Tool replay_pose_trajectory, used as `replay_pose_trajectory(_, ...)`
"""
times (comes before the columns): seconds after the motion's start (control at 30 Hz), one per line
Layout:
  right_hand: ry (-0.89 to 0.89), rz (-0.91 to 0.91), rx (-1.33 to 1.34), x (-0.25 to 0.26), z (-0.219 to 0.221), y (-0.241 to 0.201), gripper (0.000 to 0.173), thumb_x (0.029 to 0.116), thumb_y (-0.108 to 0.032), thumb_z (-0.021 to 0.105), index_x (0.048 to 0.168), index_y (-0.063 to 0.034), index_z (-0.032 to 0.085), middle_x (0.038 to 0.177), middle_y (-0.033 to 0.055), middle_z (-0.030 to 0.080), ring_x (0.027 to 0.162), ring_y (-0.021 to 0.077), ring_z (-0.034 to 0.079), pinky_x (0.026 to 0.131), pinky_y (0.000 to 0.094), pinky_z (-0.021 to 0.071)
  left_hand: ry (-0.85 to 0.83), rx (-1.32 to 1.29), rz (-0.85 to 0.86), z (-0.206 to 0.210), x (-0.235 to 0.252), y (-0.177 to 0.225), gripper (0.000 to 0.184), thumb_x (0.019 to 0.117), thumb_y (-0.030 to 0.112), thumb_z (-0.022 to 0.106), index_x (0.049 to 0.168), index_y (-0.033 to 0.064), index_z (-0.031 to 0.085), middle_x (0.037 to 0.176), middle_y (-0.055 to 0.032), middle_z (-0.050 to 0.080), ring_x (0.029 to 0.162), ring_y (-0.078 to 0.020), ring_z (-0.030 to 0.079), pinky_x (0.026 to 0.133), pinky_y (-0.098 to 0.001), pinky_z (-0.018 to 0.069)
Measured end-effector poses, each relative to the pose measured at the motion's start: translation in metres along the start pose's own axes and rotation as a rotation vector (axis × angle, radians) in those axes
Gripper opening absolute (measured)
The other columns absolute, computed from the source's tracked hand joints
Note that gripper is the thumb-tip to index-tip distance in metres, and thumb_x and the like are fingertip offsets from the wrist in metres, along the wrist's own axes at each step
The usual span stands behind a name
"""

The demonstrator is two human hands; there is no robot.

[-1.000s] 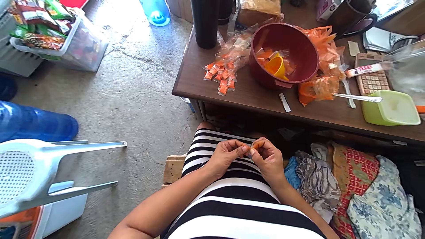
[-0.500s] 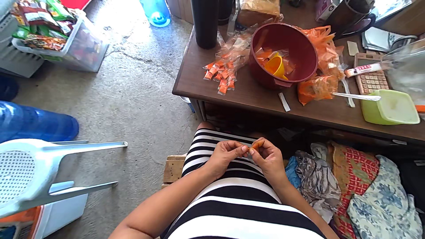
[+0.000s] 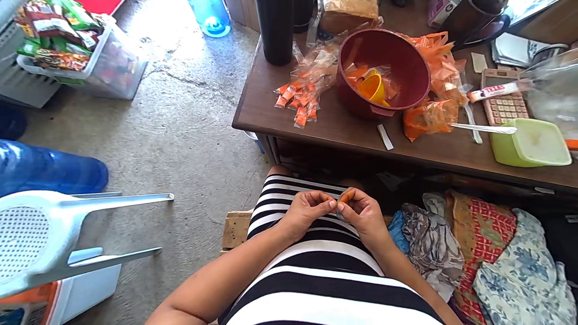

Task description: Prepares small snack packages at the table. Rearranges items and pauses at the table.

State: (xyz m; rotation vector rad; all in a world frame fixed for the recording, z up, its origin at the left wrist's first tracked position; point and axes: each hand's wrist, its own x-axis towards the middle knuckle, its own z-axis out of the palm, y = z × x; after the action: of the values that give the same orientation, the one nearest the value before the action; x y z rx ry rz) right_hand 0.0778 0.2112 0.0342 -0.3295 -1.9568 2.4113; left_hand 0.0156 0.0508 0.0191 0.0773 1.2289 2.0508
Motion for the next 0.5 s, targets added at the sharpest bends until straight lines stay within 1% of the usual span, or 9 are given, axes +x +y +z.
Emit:
replay_pose_trajectory(0.1, -0.006, 0.008, 0.004, 0.0008, 0.0004, -0.0017, 0.008, 0.0885, -0.003, 0.067, 0.091, -0.0102, 0.065, 0.077, -0.0098, 0.065, 0.061, -0.0055, 0.055, 0.056, 0.011, 0.0458, -0.007, 0.009, 0.005, 0.0005, 0.0009, 0.0007, 0.019, 0.0923, -0.001, 0.059, 0.085, 0.0127, 0.07, 0.078, 0.009, 0.071, 0.075, -0.0008, 0.067, 0.077, -0.0206, 0.0562)
replay_pose_trajectory(0.2, -0.006, 0.009, 0.02, 0.0017, -0.001, -0.0037, 0.008, 0.0896, -0.002, 0.068, 0.093, -0.0095, 0.066, 0.08, -0.0079, 0.069, 0.063, -0.0046, 0.058, 0.058, 0.0114, 0.0482, -0.042, -0.003, 0.024, -0.002, 0.0014, -0.0001, 0.017, 0.0954, 0.002, 0.06, 0.088, 0.0124, 0.071, 0.081, 0.0083, 0.072, 0.078, -0.0012, 0.068, 0.078, -0.0211, 0.056)
replay_pose_trajectory(0.23, -0.005, 0.004, 0.022, 0.002, -0.0016, -0.0041, 0.008, 0.0897, -0.002, 0.069, 0.093, -0.0091, 0.066, 0.08, -0.0076, 0.069, 0.063, -0.0045, 0.058, 0.058, 0.0114, 0.0485, -0.051, -0.012, 0.029, -0.0029, 0.0015, -0.0002, 0.016, 0.0953, 0.003, 0.061, 0.089, 0.0122, 0.072, 0.081, 0.008, 0.072, 0.078, -0.0016, 0.068, 0.079, -0.0215, 0.0562)
replay_pose_trajectory(0.33, -0.005, 0.001, 0.022, 0.0028, -0.0023, -0.004, 0.008, 0.0892, -0.003, 0.071, 0.093, -0.0093, 0.066, 0.079, -0.0083, 0.067, 0.062, -0.0049, 0.056, 0.058, 0.011, 0.0474, -0.048, -0.032, 0.041, -0.0041, 0.0018, -0.0002, 0.012, 0.0908, 0.002, 0.068, 0.088, 0.0128, 0.073, 0.082, 0.0078, 0.073, 0.079, -0.002, 0.069, 0.079, -0.0214, 0.0569)
replay_pose_trajectory(0.4, -0.007, 0.004, 0.032, 0.0032, -0.002, -0.0035, 0.008, 0.0894, -0.004, 0.071, 0.092, -0.0095, 0.067, 0.079, -0.0081, 0.067, 0.062, -0.005, 0.057, 0.057, 0.0108, 0.0478, -0.042, -0.035, 0.04, -0.0045, 0.0018, 0.0005, 0.015, 0.0917, 0.002, 0.066, 0.086, 0.0131, 0.074, 0.082, 0.0077, 0.073, 0.079, -0.002, 0.069, 0.079, -0.0214, 0.0569)
replay_pose_trajectory(0.5, -0.01, 0.011, 0.035, 0.0038, -0.0019, -0.0028, 0.007, 0.0901, -0.004, 0.071, 0.093, -0.0095, 0.067, 0.079, -0.0075, 0.068, 0.063, -0.0047, 0.057, 0.058, 0.011, 0.0474, -0.052, -0.06, 0.038, -0.0063, 0.0025, -0.0003, 0.018, 0.0961, 0.008, 0.061, 0.086, 0.0135, 0.075, 0.082, 0.0069, 0.074, 0.079, -0.0025, 0.069, 0.08, -0.0221, 0.0566)
